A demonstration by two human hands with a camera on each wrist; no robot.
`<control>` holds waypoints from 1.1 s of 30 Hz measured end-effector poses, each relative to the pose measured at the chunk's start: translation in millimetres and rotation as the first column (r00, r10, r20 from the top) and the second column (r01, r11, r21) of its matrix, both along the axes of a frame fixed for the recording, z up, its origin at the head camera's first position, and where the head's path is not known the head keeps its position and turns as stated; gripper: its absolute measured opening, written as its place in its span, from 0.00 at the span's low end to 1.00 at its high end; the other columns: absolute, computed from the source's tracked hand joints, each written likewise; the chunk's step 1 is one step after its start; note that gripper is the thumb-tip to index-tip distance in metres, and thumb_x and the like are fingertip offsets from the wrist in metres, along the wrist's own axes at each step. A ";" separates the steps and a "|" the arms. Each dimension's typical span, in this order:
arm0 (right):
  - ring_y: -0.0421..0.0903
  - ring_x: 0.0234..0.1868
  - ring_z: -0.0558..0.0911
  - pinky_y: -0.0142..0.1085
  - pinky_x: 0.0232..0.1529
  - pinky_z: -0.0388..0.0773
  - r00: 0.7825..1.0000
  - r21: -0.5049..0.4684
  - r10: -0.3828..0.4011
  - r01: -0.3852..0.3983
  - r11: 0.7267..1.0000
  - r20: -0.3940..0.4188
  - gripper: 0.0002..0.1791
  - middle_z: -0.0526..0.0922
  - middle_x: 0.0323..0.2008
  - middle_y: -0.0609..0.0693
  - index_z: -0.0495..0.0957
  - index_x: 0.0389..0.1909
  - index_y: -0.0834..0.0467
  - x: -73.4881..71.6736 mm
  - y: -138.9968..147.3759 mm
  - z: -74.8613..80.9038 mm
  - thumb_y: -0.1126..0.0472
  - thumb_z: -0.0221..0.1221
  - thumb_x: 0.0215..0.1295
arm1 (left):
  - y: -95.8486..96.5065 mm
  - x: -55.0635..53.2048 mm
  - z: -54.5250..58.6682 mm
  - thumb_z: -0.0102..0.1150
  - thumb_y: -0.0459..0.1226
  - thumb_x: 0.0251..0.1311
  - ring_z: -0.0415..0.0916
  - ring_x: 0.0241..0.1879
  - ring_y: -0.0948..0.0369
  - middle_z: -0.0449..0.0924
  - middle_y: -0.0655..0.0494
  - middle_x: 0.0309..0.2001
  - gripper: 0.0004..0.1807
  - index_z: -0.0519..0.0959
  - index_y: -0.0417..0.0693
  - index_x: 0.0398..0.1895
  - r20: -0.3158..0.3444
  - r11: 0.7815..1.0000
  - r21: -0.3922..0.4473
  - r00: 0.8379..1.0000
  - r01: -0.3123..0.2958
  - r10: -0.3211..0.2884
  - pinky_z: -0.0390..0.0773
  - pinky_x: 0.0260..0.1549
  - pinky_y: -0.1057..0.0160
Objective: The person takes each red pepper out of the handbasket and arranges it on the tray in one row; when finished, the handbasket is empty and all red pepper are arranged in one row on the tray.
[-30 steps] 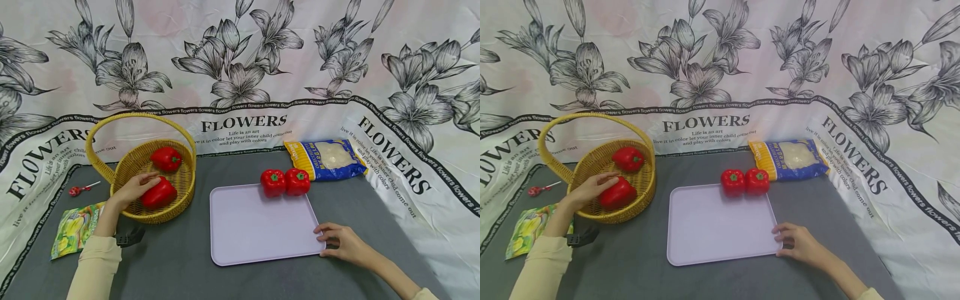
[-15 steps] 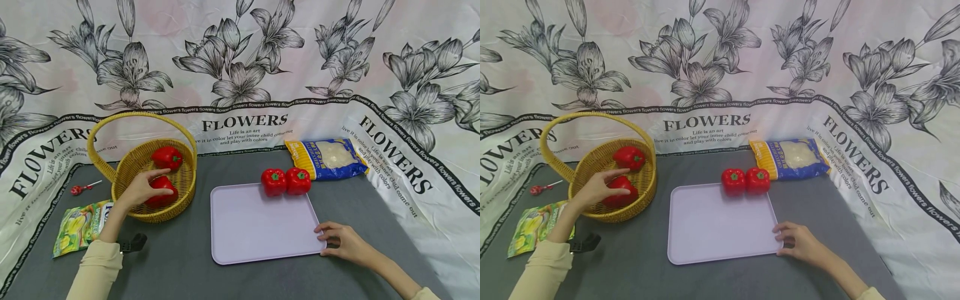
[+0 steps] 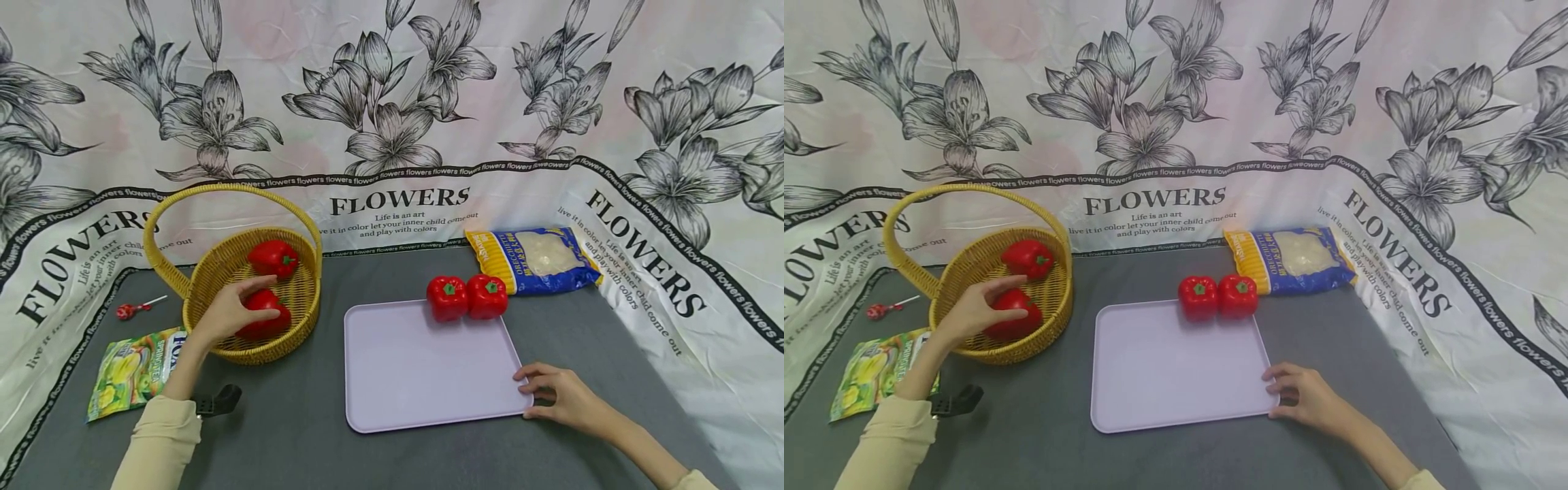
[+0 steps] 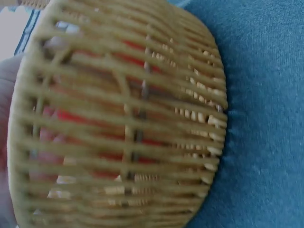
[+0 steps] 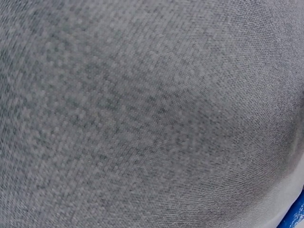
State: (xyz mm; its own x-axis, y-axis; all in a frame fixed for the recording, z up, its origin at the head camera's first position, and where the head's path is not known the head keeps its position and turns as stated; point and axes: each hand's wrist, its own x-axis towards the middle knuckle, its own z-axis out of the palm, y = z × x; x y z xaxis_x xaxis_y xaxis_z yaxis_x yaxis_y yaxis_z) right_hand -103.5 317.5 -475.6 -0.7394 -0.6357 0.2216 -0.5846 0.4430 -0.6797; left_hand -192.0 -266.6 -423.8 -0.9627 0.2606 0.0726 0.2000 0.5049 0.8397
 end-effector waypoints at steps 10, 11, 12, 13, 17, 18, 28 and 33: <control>0.41 0.46 0.79 0.29 0.38 0.81 1.000 -0.010 -0.002 0.002 1.000 0.004 0.15 0.79 0.44 0.59 0.84 0.35 0.62 1.6 -1.8 2.5 0.62 0.74 0.46 | -14.9 1.5 -2.2 0.65 0.32 0.58 0.66 0.61 0.64 0.70 0.59 0.58 0.38 0.60 0.38 0.70 0.098 0.957 0.290 0.993 0.029 -0.059 0.72 0.51 0.76; 0.41 0.45 0.79 0.29 0.39 0.81 1.000 -0.013 -0.001 0.001 1.000 0.000 0.15 0.79 0.44 0.59 0.84 0.35 0.62 1.5 -2.0 1.4 0.62 0.74 0.45 | -16.5 2.3 -1.5 0.65 0.31 0.57 0.66 0.61 0.65 0.70 0.60 0.58 0.38 0.60 0.38 0.70 0.104 0.957 0.286 0.992 0.044 -0.076 0.72 0.52 0.76; 0.42 0.45 0.79 0.29 0.39 0.81 1.000 -0.016 0.001 -0.001 1.000 0.000 0.15 0.79 0.44 0.59 0.84 0.35 0.62 1.5 -2.4 1.1 0.62 0.74 0.46 | -18.1 3.2 -0.4 0.65 0.31 0.57 0.65 0.62 0.63 0.69 0.56 0.60 0.38 0.60 0.38 0.70 0.117 0.959 0.276 0.989 0.056 -0.092 0.71 0.52 0.76; 0.41 0.46 0.79 0.29 0.39 0.81 1.000 -0.013 -0.003 0.003 1.000 -0.002 0.15 0.79 0.44 0.59 0.84 0.35 0.62 1.4 -2.4 0.7 0.62 0.74 0.46 | -19.7 4.2 1.2 0.65 0.31 0.57 0.63 0.65 0.59 0.67 0.52 0.63 0.39 0.59 0.37 0.70 0.131 0.963 0.261 0.986 0.070 -0.107 0.69 0.54 0.76; 0.39 0.46 0.78 0.27 0.40 0.81 1.000 -0.009 -0.007 0.007 1.000 0.003 0.14 0.79 0.44 0.58 0.84 0.35 0.61 1.3 -1.9 1.9 0.61 0.74 0.46 | -27.3 9.2 10.1 0.67 0.33 0.56 0.50 0.71 0.47 0.59 0.40 0.69 0.38 0.62 0.35 0.69 0.185 0.979 0.161 0.971 0.124 -0.153 0.62 0.58 0.79; 0.39 0.46 0.78 0.27 0.39 0.81 1.000 -0.006 -0.009 0.009 1.000 0.002 0.14 0.79 0.44 0.58 0.84 0.35 0.61 1.5 -1.8 2.8 0.61 0.74 0.46 | -28.9 10.2 12.2 0.67 0.33 0.55 0.48 0.71 0.44 0.57 0.37 0.70 0.38 0.63 0.35 0.69 0.193 0.982 0.133 0.968 0.135 -0.159 0.61 0.58 0.80; 0.38 0.47 0.78 0.26 0.40 0.80 1.000 -0.008 0.004 -0.004 1.000 -0.012 0.14 0.79 0.44 0.58 0.84 0.35 0.62 1.3 -1.9 3.8 0.63 0.74 0.46 | -47.6 20.0 19.2 0.68 0.38 0.55 0.67 0.63 0.56 0.66 0.39 0.66 0.35 0.68 0.39 0.66 0.236 0.993 0.041 0.964 0.112 -0.118 0.74 0.50 0.73; 0.38 0.47 0.78 0.26 0.40 0.80 1.000 -0.019 0.011 -0.012 1.000 -0.026 0.14 0.79 0.43 0.59 0.84 0.34 0.62 0.6 -3.1 3.4 0.64 0.74 0.45 | -50.4 18.8 17.6 0.66 0.35 0.58 0.67 0.61 0.69 0.64 0.36 0.66 0.34 0.65 0.37 0.67 0.241 0.985 0.116 0.959 0.125 -0.150 0.72 0.52 0.74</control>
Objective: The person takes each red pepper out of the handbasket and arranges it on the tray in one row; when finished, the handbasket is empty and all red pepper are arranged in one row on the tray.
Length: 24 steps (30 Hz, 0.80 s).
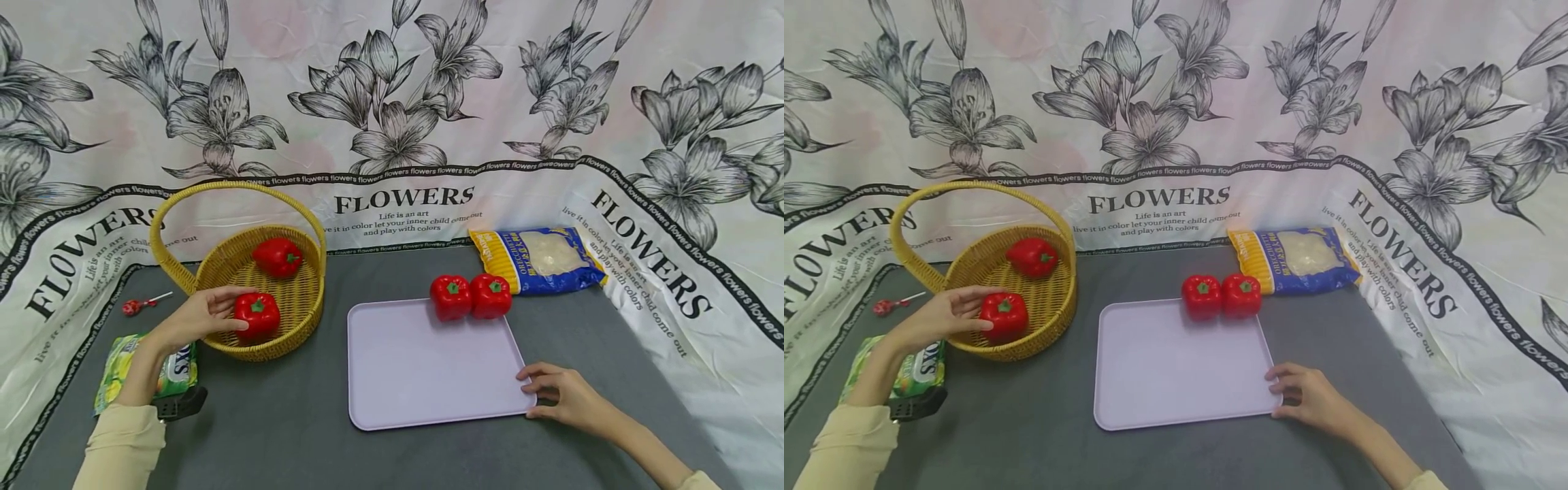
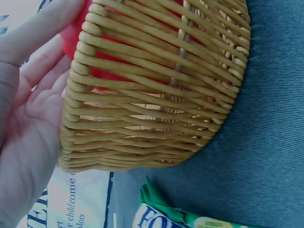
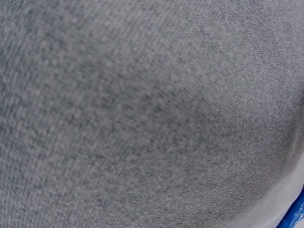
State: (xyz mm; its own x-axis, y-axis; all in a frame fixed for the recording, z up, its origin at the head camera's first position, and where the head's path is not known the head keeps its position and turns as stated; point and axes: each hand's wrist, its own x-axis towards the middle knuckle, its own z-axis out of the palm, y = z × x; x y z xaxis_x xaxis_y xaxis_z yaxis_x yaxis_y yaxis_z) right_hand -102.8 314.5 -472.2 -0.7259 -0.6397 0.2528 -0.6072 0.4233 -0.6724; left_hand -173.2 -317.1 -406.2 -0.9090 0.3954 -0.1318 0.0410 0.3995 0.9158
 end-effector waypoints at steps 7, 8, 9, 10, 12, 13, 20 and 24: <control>0.37 0.48 0.78 0.27 0.40 0.80 1.000 0.018 -0.015 0.015 1.000 0.025 0.15 0.79 0.44 0.59 0.84 0.35 0.63 0.3 1.9 -2.0 0.62 0.74 0.46 | 5.6 2.6 8.3 0.62 0.30 0.58 0.67 0.61 0.62 0.59 0.33 0.66 0.37 0.58 0.34 0.69 -0.031 0.996 -0.017 0.995 0.091 -0.091 0.71 0.50 0.77; 0.38 0.48 0.78 0.27 0.40 0.81 1.000 0.020 -0.019 0.018 1.000 0.024 0.15 0.79 0.44 0.59 0.84 0.35 0.62 0.4 2.0 -2.0 0.62 0.74 0.46 | 7.6 2.8 8.9 0.63 0.32 0.58 0.67 0.61 0.56 0.60 0.33 0.65 0.38 0.58 0.34 0.70 -0.048 0.994 -0.048 0.993 0.102 -0.104 0.72 0.49 0.76; 0.38 0.48 0.78 0.27 0.39 0.81 0.999 0.020 -0.022 0.022 1.000 0.025 0.15 0.79 0.44 0.59 0.84 0.35 0.62 0.5 2.1 -2.1 0.62 0.74 0.46 | 9.7 2.5 9.1 0.64 0.33 0.57 0.67 0.60 0.51 0.61 0.32 0.65 0.39 0.58 0.35 0.70 -0.071 0.990 -0.086 0.991 0.110 -0.116 0.73 0.48 0.74; 0.38 0.48 0.78 0.27 0.39 0.81 0.999 0.021 -0.025 0.024 0.999 0.024 0.15 0.79 0.44 0.59 0.84 0.35 0.62 0.5 2.2 -2.1 0.62 0.74 0.45 | 11.6 2.1 8.8 0.66 0.35 0.57 0.68 0.59 0.46 0.63 0.32 0.64 0.40 0.59 0.36 0.70 -0.086 0.986 -0.124 0.989 0.112 -0.123 0.75 0.47 0.72; 0.38 0.48 0.78 0.27 0.39 0.81 0.999 0.021 -0.027 0.026 0.999 0.029 0.15 0.79 0.44 0.59 0.84 0.35 0.62 0.5 2.2 -2.1 0.62 0.74 0.46 | 14.1 1.1 7.4 0.68 0.38 0.55 0.69 0.58 0.42 0.66 0.34 0.63 0.40 0.61 0.38 0.70 -0.114 0.978 -0.185 0.986 0.100 -0.122 0.75 0.47 0.71; 0.38 0.48 0.78 0.27 0.39 0.81 0.999 0.021 -0.026 0.026 0.999 0.031 0.15 0.79 0.44 0.59 0.84 0.35 0.62 0.5 2.4 -2.2 0.62 0.74 0.46 | 14.9 0.9 6.4 0.69 0.39 0.55 0.70 0.57 0.43 0.67 0.35 0.62 0.40 0.62 0.39 0.70 -0.123 0.975 -0.204 0.986 0.088 -0.114 0.76 0.47 0.70; 0.37 0.48 0.77 0.26 0.40 0.80 1.000 0.015 -0.022 0.022 1.000 0.021 0.15 0.79 0.44 0.59 0.84 0.35 0.62 0.9 3.0 -2.6 0.62 0.74 0.46 | 10.6 2.8 2.3 0.69 0.37 0.55 0.77 0.49 0.62 0.71 0.38 0.60 0.37 0.66 0.40 0.68 -0.018 0.996 -0.067 0.998 -0.063 0.062 0.79 0.44 0.68; 0.37 0.49 0.77 0.25 0.40 0.80 1.000 0.017 -0.024 0.024 1.000 0.011 0.15 0.79 0.44 0.58 0.84 0.35 0.62 1.1 3.0 -2.8 0.62 0.74 0.46 | 7.9 2.4 4.1 0.63 0.30 0.59 0.77 0.48 0.69 0.76 0.54 0.56 0.34 0.64 0.40 0.69 0.114 0.976 0.166 0.985 -0.144 0.126 0.80 0.45 0.66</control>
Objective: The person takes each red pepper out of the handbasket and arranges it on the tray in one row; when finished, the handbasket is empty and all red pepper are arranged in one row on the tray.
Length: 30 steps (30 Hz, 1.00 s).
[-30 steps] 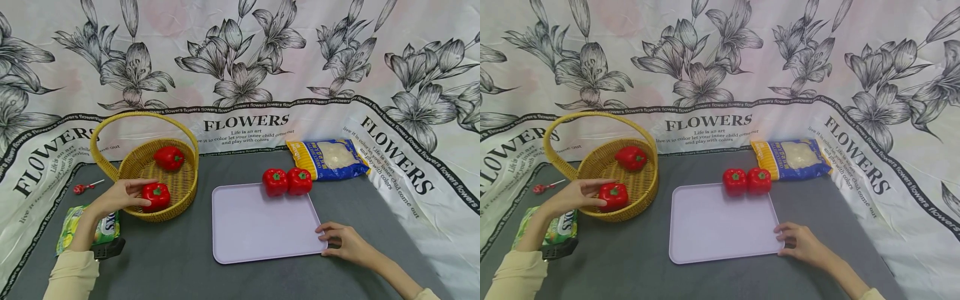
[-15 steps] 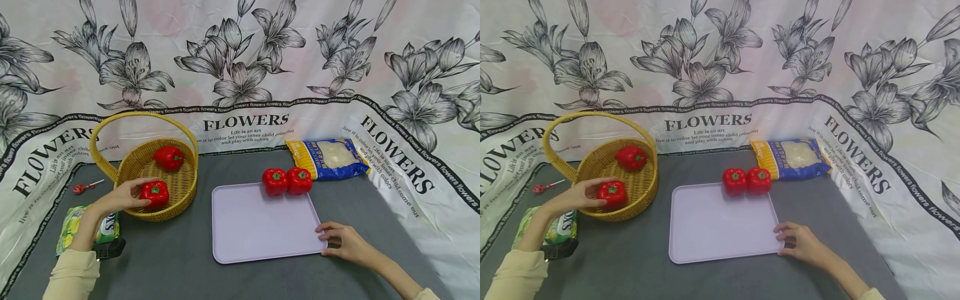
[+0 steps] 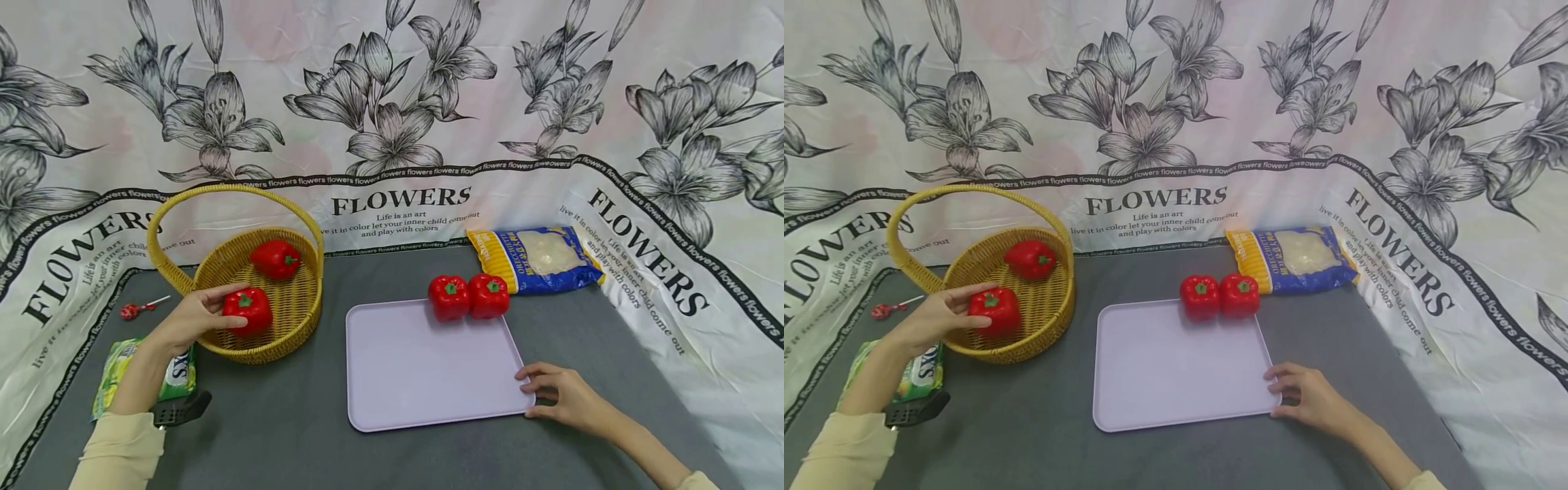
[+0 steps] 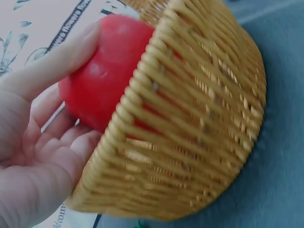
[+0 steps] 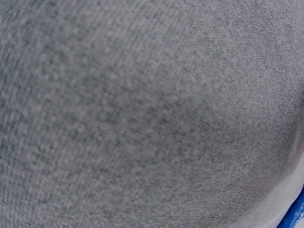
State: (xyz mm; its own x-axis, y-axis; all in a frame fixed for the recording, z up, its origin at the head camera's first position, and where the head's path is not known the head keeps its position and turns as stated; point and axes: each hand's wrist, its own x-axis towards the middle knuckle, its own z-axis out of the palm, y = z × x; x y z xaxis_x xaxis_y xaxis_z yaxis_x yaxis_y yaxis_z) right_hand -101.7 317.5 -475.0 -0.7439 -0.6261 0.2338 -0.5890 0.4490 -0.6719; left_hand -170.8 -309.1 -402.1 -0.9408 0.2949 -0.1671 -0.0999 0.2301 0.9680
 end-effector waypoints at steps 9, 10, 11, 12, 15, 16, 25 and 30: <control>0.38 0.48 0.78 0.26 0.40 0.80 1.000 0.007 0.000 0.000 1.000 0.005 0.15 0.79 0.45 0.59 0.84 0.35 0.61 -0.8 0.0 -0.2 0.61 0.74 0.46 | 8.6 -2.2 12.2 0.59 0.27 0.61 0.77 0.49 0.68 0.78 0.68 0.50 0.28 0.70 0.53 0.65 0.096 0.985 0.167 0.995 -0.042 0.026 0.79 0.47 0.66; 0.38 0.48 0.78 0.26 0.40 0.80 1.000 0.008 -0.001 0.001 1.000 0.008 0.15 0.79 0.45 0.59 0.84 0.35 0.61 -0.9 0.2 -0.1 0.61 0.74 0.46 | 11.4 -3.0 15.2 0.59 0.27 0.61 0.77 0.49 0.68 0.78 0.68 0.50 0.29 0.70 0.52 0.65 0.092 0.983 0.178 0.996 -0.035 0.019 0.79 0.47 0.66; 0.38 0.48 0.77 0.26 0.40 0.80 1.000 0.010 -0.002 0.002 1.000 0.012 0.15 0.79 0.45 0.59 0.84 0.35 0.61 -1.1 0.4 0.1 0.61 0.74 0.46 | 14.0 -4.0 18.0 0.59 0.27 0.61 0.77 0.49 0.68 0.79 0.67 0.50 0.29 0.69 0.51 0.66 0.084 0.982 0.188 0.996 -0.024 0.008 0.79 0.47 0.66; 0.37 0.48 0.77 0.26 0.40 0.80 1.000 0.012 -0.003 0.003 1.000 0.018 0.15 0.79 0.45 0.59 0.84 0.35 0.61 -1.2 0.7 0.2 0.61 0.74 0.46 | 17.0 -4.8 21.3 0.59 0.26 0.60 0.77 0.50 0.67 0.79 0.67 0.50 0.30 0.68 0.48 0.67 0.078 0.980 0.201 0.997 -0.012 -0.004 0.79 0.47 0.66; 0.37 0.48 0.77 0.27 0.40 0.80 1.000 0.017 -0.006 0.006 1.000 0.029 0.15 0.79 0.45 0.59 0.84 0.35 0.61 -1.3 1.2 0.5 0.60 0.74 0.47 | 25.5 -7.4 29.9 0.58 0.25 0.60 0.78 0.50 0.66 0.80 0.65 0.50 0.31 0.67 0.45 0.67 0.066 0.974 0.227 0.997 0.020 -0.036 0.79 0.47 0.66; 0.38 0.48 0.77 0.28 0.40 0.81 0.999 0.019 -0.008 0.007 1.000 0.031 0.15 0.79 0.45 0.59 0.84 0.35 0.62 -1.3 1.1 0.6 0.60 0.74 0.47 | 28.4 -8.3 32.4 0.58 0.25 0.60 0.78 0.50 0.65 0.80 0.64 0.51 0.30 0.67 0.46 0.67 0.064 0.973 0.230 0.997 0.028 -0.044 0.79 0.47 0.66; 0.38 0.48 0.78 0.28 0.40 0.81 0.999 0.034 -0.015 0.013 0.999 0.048 0.15 0.79 0.45 0.59 0.85 0.36 0.62 -1.6 1.3 2.0 0.58 0.73 0.48 | 61.4 -19.3 47.7 0.59 0.25 0.60 0.76 0.52 0.61 0.72 0.56 0.57 0.33 0.62 0.40 0.70 0.043 0.973 0.212 0.994 0.086 -0.097 0.79 0.49 0.61; 0.38 0.48 0.78 0.29 0.40 0.81 0.999 0.025 -0.008 0.007 1.000 0.047 0.15 0.79 0.45 0.59 0.84 0.36 0.62 -1.3 1.2 2.0 0.59 0.73 0.48 | 86.0 -27.7 48.4 0.59 0.25 0.58 0.72 0.54 0.55 0.67 0.45 0.61 0.35 0.60 0.35 0.70 0.011 0.974 0.195 0.993 0.113 -0.117 0.79 0.49 0.60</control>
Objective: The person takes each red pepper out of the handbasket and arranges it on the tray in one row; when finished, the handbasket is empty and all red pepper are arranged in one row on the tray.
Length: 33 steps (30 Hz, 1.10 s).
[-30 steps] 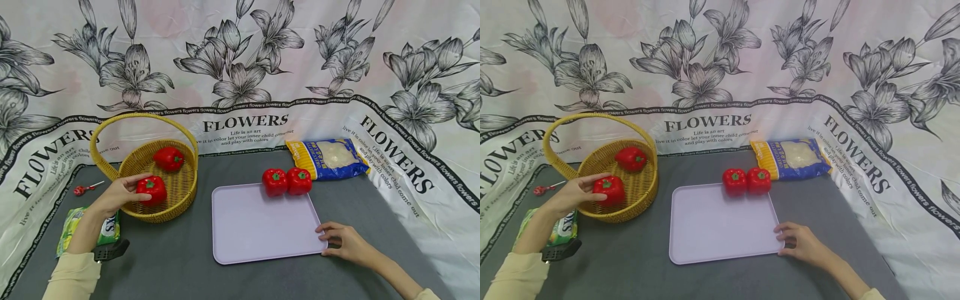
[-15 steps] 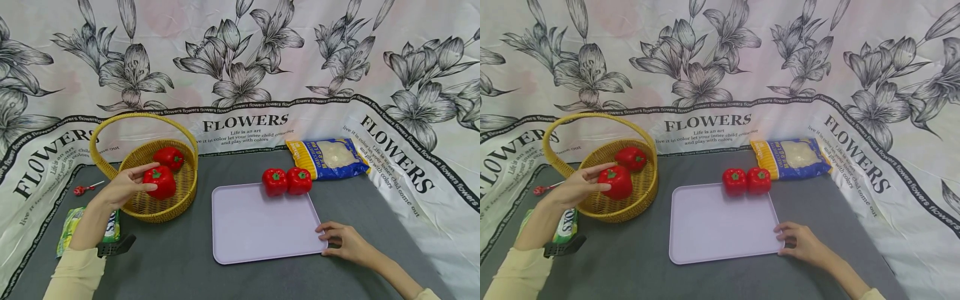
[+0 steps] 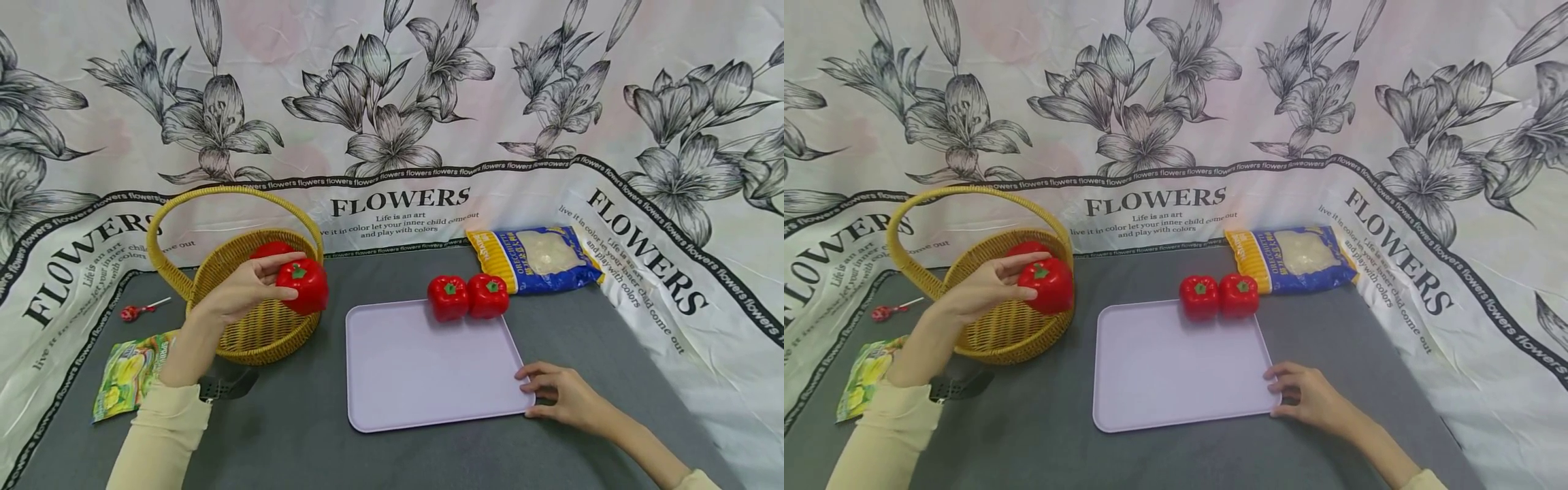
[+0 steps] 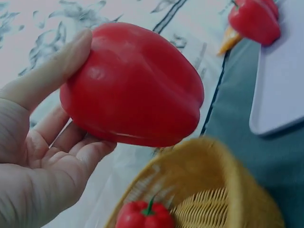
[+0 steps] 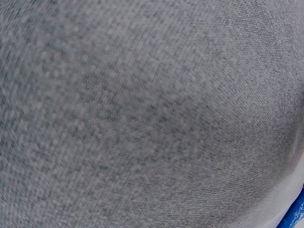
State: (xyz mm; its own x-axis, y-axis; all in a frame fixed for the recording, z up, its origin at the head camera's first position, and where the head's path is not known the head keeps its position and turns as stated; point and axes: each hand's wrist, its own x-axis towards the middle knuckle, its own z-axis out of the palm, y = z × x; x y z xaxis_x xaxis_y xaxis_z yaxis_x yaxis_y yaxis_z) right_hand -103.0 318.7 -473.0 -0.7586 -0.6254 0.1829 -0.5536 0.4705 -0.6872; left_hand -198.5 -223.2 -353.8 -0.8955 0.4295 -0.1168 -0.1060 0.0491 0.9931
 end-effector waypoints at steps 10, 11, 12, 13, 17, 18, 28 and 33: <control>0.40 0.48 0.78 0.29 0.40 0.81 1.000 0.014 -0.005 0.005 1.000 0.007 0.16 0.79 0.46 0.59 0.85 0.37 0.62 0.4 -0.3 1.8 0.58 0.73 0.49 | 64.1 -20.1 -13.3 0.64 0.26 0.55 0.70 0.58 0.49 0.69 0.41 0.63 0.34 0.67 0.41 0.67 -0.038 0.999 -0.015 0.998 0.048 -0.049 0.78 0.50 0.58; 0.40 0.48 0.78 0.30 0.40 0.81 1.000 0.014 -0.006 0.005 1.000 0.008 0.16 0.79 0.46 0.59 0.85 0.37 0.62 0.5 -0.5 2.1 0.58 0.73 0.49 | 70.3 -22.1 -15.4 0.64 0.26 0.55 0.70 0.58 0.49 0.70 0.41 0.62 0.33 0.68 0.40 0.66 -0.044 0.998 -0.006 0.997 0.059 -0.059 0.78 0.51 0.58; 0.40 0.48 0.78 0.30 0.40 0.81 1.000 0.013 -0.006 0.006 1.000 0.008 0.16 0.79 0.46 0.59 0.85 0.37 0.62 0.6 -0.7 2.3 0.58 0.73 0.49 | 76.6 -24.3 -17.7 0.64 0.25 0.54 0.70 0.58 0.49 0.71 0.42 0.62 0.33 0.69 0.40 0.66 -0.048 0.998 0.006 0.997 0.069 -0.068 0.78 0.51 0.58; 0.41 0.48 0.78 0.30 0.40 0.81 1.000 0.012 -0.007 0.006 1.000 0.008 0.16 0.79 0.46 0.59 0.85 0.36 0.62 0.7 -0.9 2.4 0.58 0.73 0.49 | 82.6 -26.2 -20.0 0.64 0.25 0.54 0.70 0.58 0.49 0.71 0.42 0.61 0.32 0.69 0.40 0.65 -0.056 0.997 0.013 0.995 0.082 -0.081 0.78 0.51 0.57; 0.41 0.47 0.78 0.30 0.40 0.81 1.000 0.007 -0.004 0.004 1.000 0.002 0.15 0.79 0.45 0.59 0.85 0.36 0.62 0.8 -1.6 2.7 0.59 0.73 0.48 | 104.2 -34.1 -32.3 0.65 0.26 0.53 0.71 0.57 0.50 0.72 0.43 0.61 0.32 0.70 0.40 0.64 -0.087 0.992 0.015 0.989 0.122 -0.120 0.77 0.52 0.57; 0.41 0.47 0.78 0.29 0.40 0.81 1.000 0.004 -0.004 0.004 1.000 0.000 0.15 0.79 0.45 0.59 0.85 0.36 0.62 0.8 -1.7 2.8 0.59 0.73 0.48 | 108.7 -35.8 -35.5 0.66 0.26 0.53 0.71 0.57 0.50 0.72 0.44 0.61 0.32 0.71 0.41 0.64 -0.093 0.992 0.010 0.988 0.128 -0.126 0.77 0.52 0.57; 0.43 0.46 0.79 0.29 0.40 0.81 1.000 0.004 -0.004 0.004 1.000 0.003 0.15 0.79 0.45 0.59 0.84 0.36 0.62 0.5 -2.5 5.8 0.58 0.73 0.49 | 137.1 -45.4 -61.2 0.70 0.26 0.48 0.73 0.58 0.53 0.74 0.48 0.59 0.34 0.74 0.44 0.62 -0.123 0.989 -0.088 0.984 0.120 -0.130 0.74 0.56 0.57; 0.41 0.47 0.79 0.29 0.40 0.81 1.000 -0.010 -0.008 0.008 1.000 0.011 0.15 0.79 0.45 0.60 0.85 0.36 0.63 1.9 -1.7 4.0 0.59 0.73 0.48 | 143.7 -48.1 -75.1 0.71 0.26 0.48 0.73 0.57 0.54 0.74 0.48 0.60 0.34 0.74 0.44 0.62 -0.128 0.987 -0.117 0.984 0.113 -0.127 0.74 0.56 0.57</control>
